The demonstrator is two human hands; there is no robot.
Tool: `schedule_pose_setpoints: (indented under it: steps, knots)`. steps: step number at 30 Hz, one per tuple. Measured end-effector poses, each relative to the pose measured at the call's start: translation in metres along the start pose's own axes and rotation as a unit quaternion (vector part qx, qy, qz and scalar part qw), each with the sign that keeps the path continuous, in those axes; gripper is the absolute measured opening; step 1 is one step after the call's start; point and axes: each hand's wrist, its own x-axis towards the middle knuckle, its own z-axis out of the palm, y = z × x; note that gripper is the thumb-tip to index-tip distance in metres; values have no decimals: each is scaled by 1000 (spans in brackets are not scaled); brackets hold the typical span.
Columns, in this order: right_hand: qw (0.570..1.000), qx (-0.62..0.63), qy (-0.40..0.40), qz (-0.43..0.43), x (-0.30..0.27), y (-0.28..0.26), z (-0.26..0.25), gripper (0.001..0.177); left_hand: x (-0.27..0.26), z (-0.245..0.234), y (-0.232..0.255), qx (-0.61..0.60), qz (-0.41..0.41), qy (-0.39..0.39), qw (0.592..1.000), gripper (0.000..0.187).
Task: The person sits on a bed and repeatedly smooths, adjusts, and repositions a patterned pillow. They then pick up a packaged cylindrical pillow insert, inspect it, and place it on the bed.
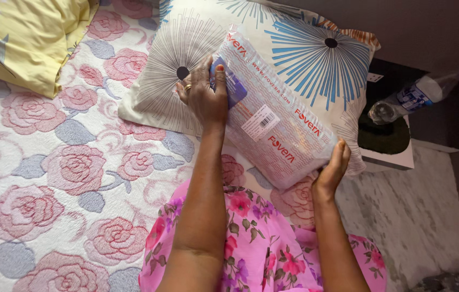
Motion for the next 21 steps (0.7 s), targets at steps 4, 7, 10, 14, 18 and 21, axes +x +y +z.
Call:
schedule_pose_setpoints:
  steps: [4, 7, 10, 14, 18, 21]
  knots:
    - [943, 256, -70, 200, -22, -26, 1, 68, 1, -7, -12, -46, 8, -2, 999, 39]
    - [949, 257, -72, 170, -42, -52, -1, 69, 3, -6, -29, -120, -36, 11, 992, 38]
    - [962, 245, -40, 114, -64, -72, -20, 67, 9, -1, -58, -270, -123, 12, 955, 47]
    - [991, 134, -22, 12, -60, -97, -56, 40, 14, 8, -76, -386, -191, -34, 902, 66]
    - [985, -159, -50, -47, -64, -111, -51, 28, 22, -5, -58, -363, -186, -82, 909, 48]
    - [876, -432, -87, -197, -79, -125, -32, 31, 28, -33, -30, -403, -121, 30, 907, 31]
